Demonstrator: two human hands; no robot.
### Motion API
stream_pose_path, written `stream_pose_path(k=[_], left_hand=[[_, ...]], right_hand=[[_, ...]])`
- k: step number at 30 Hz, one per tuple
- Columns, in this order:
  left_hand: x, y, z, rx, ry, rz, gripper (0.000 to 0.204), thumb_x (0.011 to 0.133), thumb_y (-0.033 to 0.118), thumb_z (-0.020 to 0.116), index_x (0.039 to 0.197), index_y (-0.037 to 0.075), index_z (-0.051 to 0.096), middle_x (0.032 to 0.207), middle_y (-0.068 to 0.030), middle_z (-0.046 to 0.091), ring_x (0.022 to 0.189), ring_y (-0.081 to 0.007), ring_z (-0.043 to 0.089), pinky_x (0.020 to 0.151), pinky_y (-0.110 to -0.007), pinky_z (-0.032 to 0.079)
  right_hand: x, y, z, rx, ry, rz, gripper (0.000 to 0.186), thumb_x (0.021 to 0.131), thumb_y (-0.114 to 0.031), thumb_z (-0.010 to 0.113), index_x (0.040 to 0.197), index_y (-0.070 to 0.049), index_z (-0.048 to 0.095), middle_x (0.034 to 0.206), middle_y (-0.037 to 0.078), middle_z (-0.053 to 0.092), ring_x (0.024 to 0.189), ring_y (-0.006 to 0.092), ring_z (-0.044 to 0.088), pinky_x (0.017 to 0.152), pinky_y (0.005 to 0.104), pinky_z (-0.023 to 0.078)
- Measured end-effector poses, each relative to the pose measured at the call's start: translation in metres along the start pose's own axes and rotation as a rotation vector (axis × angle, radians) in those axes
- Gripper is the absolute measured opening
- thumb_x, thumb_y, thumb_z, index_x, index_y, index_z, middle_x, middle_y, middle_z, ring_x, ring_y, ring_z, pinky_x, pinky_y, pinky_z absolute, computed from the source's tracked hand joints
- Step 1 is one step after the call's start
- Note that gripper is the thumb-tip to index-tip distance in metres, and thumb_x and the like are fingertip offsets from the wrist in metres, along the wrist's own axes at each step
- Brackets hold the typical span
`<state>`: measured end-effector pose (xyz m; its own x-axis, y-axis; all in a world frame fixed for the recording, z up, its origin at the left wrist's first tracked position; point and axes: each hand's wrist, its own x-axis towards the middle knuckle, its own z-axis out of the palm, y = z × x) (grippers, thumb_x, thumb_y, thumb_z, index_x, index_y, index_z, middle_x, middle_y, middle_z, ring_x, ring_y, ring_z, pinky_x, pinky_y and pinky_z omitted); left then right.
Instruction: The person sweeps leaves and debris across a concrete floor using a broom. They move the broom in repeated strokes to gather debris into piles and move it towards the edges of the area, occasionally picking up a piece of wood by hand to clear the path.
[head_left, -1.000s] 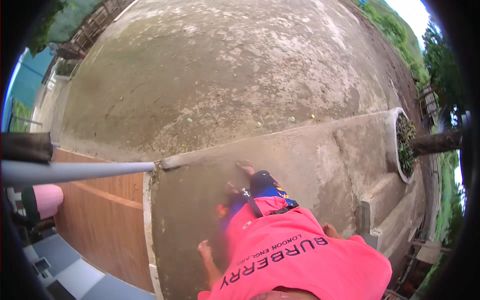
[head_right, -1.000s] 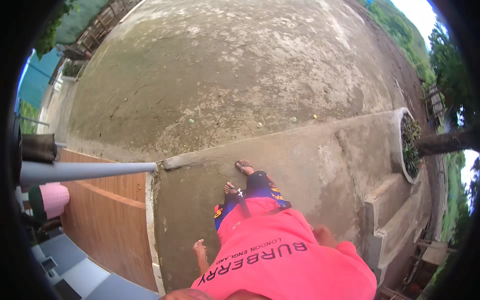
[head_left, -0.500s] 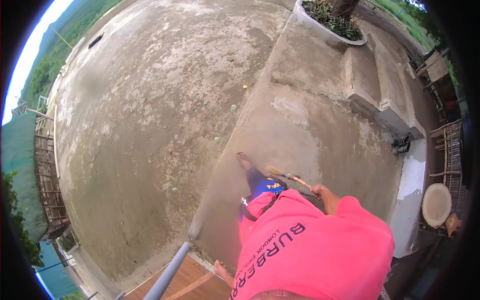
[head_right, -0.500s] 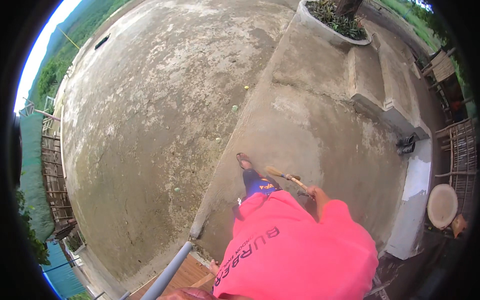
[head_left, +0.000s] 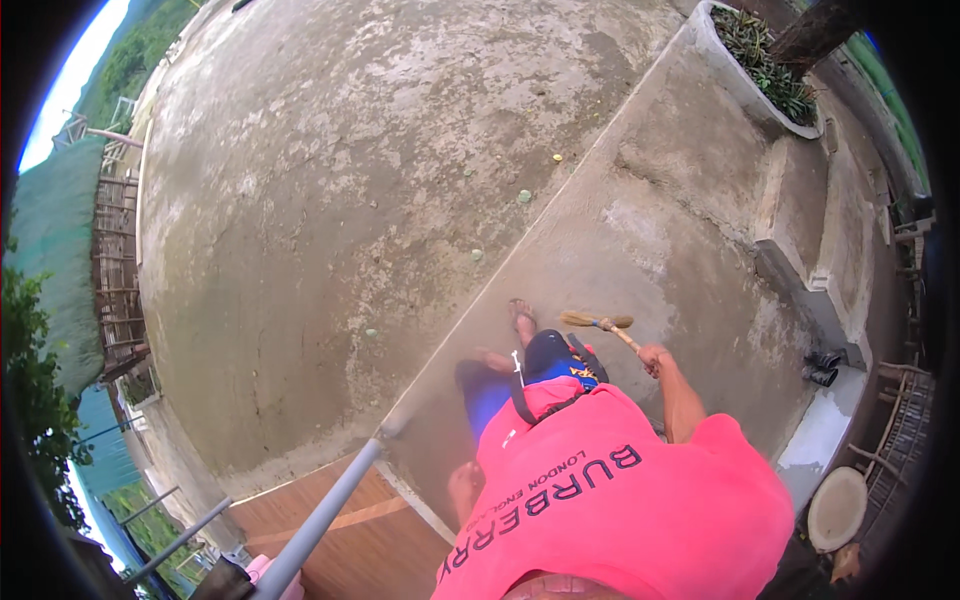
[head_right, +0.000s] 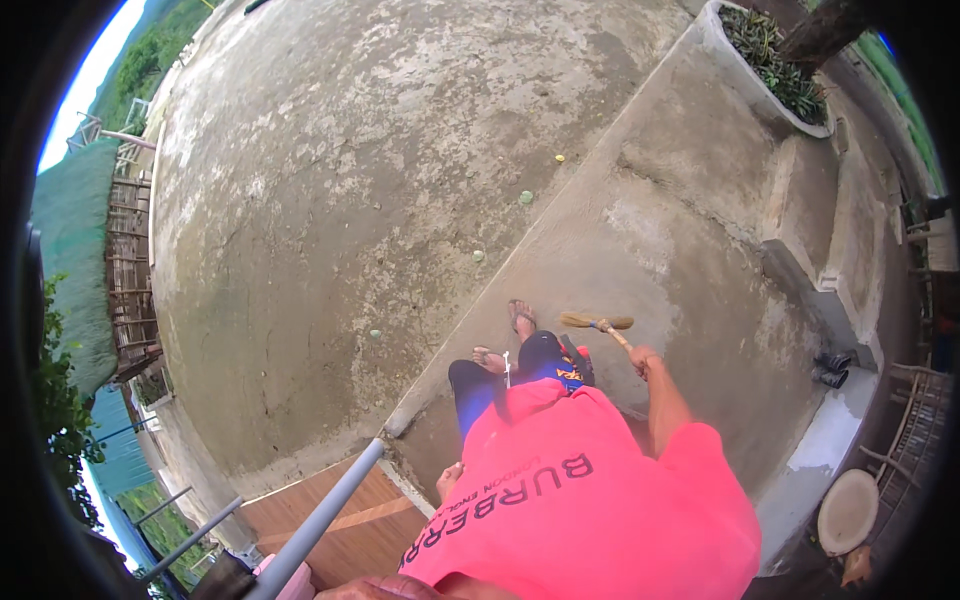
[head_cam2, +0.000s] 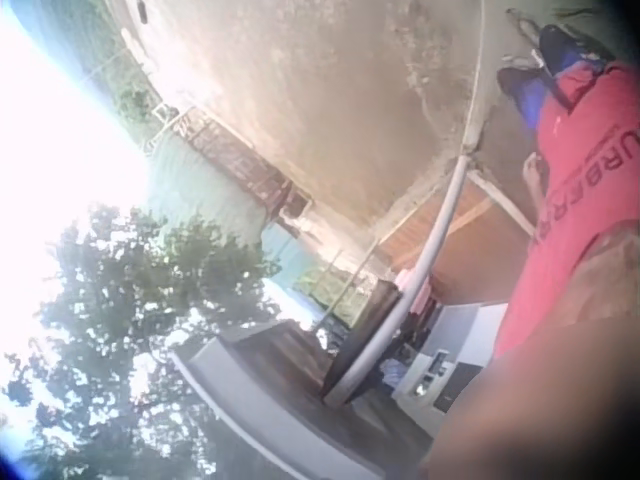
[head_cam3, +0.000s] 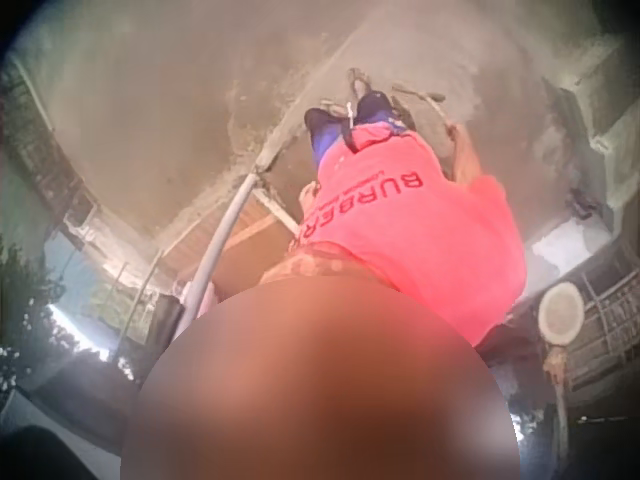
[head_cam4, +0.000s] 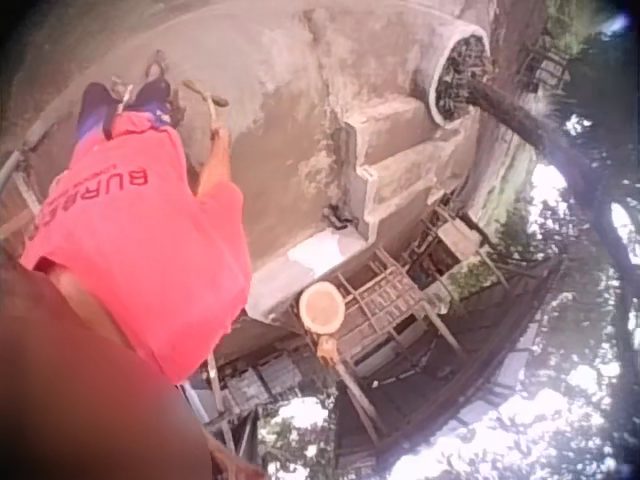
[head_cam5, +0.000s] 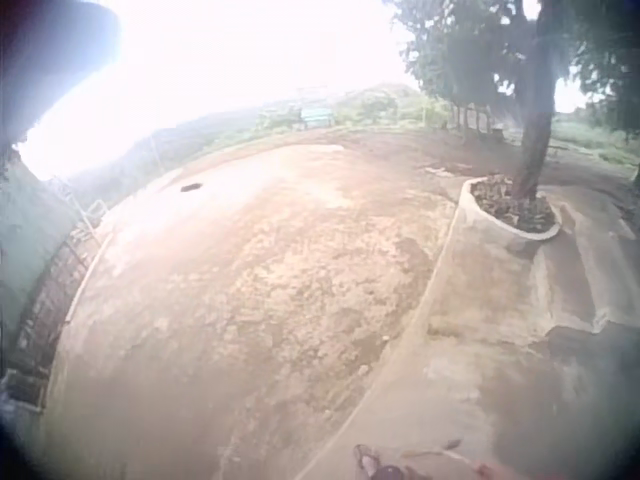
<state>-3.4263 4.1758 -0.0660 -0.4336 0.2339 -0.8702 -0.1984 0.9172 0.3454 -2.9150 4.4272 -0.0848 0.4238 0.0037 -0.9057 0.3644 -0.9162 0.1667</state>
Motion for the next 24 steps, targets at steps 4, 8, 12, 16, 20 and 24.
stream_pose_path(k=[4, 8, 12, 16, 20, 24], left_hand=[[0.004, 0.010, 0.007, -0.083, -0.037, -0.080, 0.045, 0.096, 0.043, 0.048, 0.096, 0.005, 0.071, 0.073, -0.0062, 0.065, 0.060, -0.0134, 0.055, 0.055, -0.028, 0.045], [0.087, 0.026, -0.033, 0.053, -0.058, -0.087, 0.061, 0.098, 0.051, 0.036, 0.089, 0.004, 0.073, 0.066, -0.0066, 0.064, 0.059, -0.0153, 0.056, 0.056, -0.032, 0.046], [0.148, 0.123, -0.044, 0.110, 0.049, 0.034, 0.077, 0.098, 0.057, 0.022, 0.083, 0.002, 0.074, 0.058, -0.0081, 0.062, 0.056, -0.0195, 0.057, 0.058, -0.036, 0.048], [0.191, 0.261, -0.056, -0.089, -0.013, 0.337, 0.063, 0.098, 0.050, 0.029, 0.096, 0.004, 0.072, 0.066, -0.0082, 0.066, 0.059, -0.0173, 0.059, 0.058, -0.031, 0.048], [0.169, 0.364, -0.035, -0.224, 0.069, 0.533, 0.041, 0.098, 0.035, 0.040, 0.115, 0.005, 0.064, 0.087, -0.0084, 0.070, 0.066, -0.0122, 0.060, 0.056, -0.026, 0.047], [0.197, 0.344, -0.033, -0.449, 0.162, 0.426, 0.030, 0.093, 0.019, 0.052, 0.120, 0.007, 0.060, 0.091, -0.0036, 0.065, 0.065, -0.0086, 0.054, 0.056, -0.024, 0.045]], right_hand=[[-0.034, -0.059, -0.009, -0.015, 0.031, -0.074, 0.028, 0.092, -0.028, 0.049, 0.084, -0.002, 0.053, 0.057, 0.008, 0.048, 0.043, 0.0170, 0.044, 0.039, 0.0329, 0.036], [-0.044, -0.077, 0.012, 0.242, 0.061, -0.167, 0.025, 0.092, -0.029, 0.050, 0.088, -0.004, 0.055, 0.060, 0.005, 0.049, 0.045, 0.0157, 0.044, 0.039, 0.0318, 0.039], [-0.052, -0.086, 0.023, 0.333, 0.019, -0.152, 0.026, 0.093, -0.029, 0.052, 0.097, -0.004, 0.055, 0.065, 0.005, 0.050, 0.048, 0.0157, 0.047, 0.041, 0.0334, 0.041], [-0.024, -0.128, 0.041, 0.559, -0.296, -0.134, 0.024, 0.093, -0.031, 0.051, 0.086, -0.008, 0.049, 0.057, 0.002, 0.045, 0.042, 0.0133, 0.042, 0.035, 0.0297, 0.035], [0.025, -0.181, 0.017, 0.810, -0.691, -0.061, 0.030, 0.094, -0.032, 0.049, 0.072, -0.014, 0.037, 0.050, -0.003, 0.037, 0.032, 0.0125, 0.036, 0.025, 0.0269, 0.030], [0.017, -0.262, 0.030, 0.800, -0.686, -0.090, 0.026, 0.094, -0.028, 0.048, 0.077, -0.010, 0.043, 0.053, 0.000, 0.044, 0.036, 0.0160, 0.044, 0.032, 0.0294, 0.038]])
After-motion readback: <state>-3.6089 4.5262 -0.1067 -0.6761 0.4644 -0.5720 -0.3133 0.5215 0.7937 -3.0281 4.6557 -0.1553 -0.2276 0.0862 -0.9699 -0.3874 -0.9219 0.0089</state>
